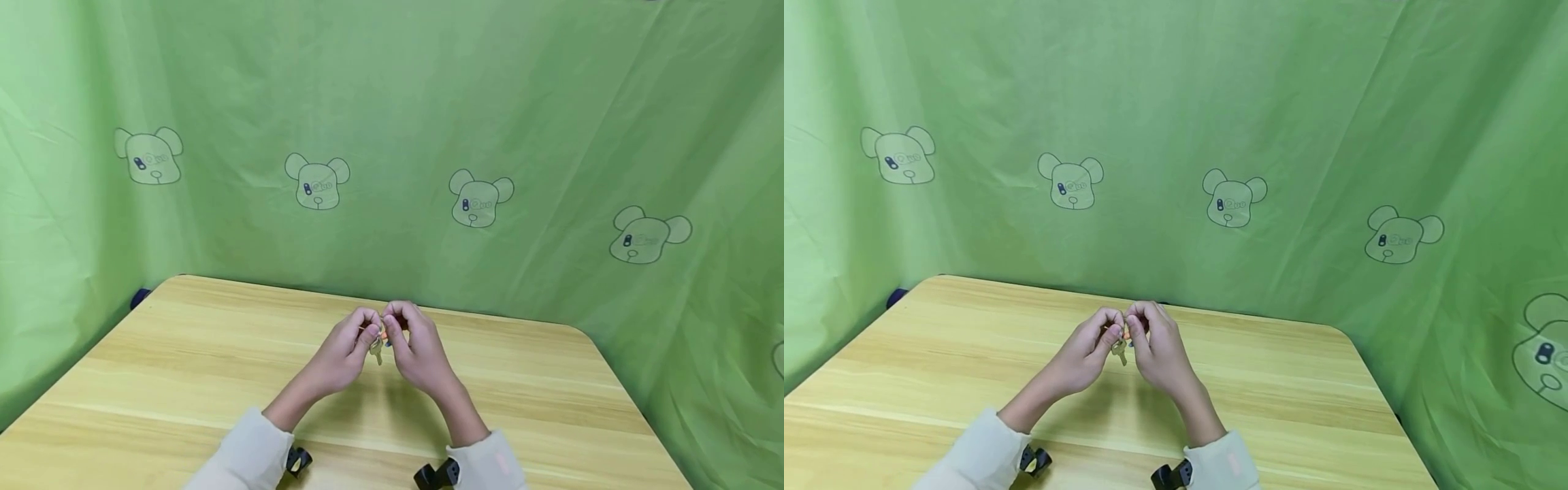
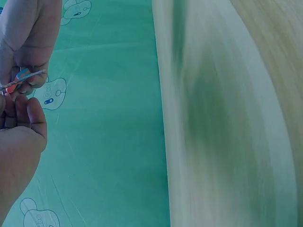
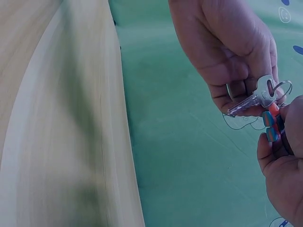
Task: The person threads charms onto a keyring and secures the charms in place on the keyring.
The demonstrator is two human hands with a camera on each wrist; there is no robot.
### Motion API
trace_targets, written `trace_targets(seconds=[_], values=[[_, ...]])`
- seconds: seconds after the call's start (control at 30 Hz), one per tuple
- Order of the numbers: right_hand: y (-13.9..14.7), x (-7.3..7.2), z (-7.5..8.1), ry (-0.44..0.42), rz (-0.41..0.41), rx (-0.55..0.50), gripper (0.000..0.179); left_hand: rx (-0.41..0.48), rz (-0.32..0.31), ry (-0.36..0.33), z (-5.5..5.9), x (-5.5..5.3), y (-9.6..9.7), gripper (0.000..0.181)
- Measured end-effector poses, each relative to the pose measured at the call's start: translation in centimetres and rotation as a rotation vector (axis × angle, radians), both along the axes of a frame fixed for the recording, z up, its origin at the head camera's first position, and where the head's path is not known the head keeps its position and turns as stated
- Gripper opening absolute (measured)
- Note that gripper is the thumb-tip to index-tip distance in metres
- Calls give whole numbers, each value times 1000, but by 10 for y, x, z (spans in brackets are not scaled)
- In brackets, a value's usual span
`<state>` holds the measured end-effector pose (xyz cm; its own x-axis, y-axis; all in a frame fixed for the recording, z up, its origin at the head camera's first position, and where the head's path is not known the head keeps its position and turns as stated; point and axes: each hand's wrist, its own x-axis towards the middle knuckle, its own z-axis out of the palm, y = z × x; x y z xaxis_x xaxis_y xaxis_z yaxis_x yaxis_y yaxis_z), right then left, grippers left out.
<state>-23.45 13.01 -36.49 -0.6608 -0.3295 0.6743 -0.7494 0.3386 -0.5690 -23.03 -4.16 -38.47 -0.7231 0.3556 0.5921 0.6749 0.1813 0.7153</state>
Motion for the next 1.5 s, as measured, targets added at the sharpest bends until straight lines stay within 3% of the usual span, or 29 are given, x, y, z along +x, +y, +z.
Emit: trace_targets(seconds=[0.6, 1.5], values=[[-4, 3, 3, 45, 15, -3, 5, 42, 41, 21, 1, 0, -1, 14], [-5, 5, 7, 84, 38, 11, 7, 52, 40, 5, 3, 0, -2, 13]])
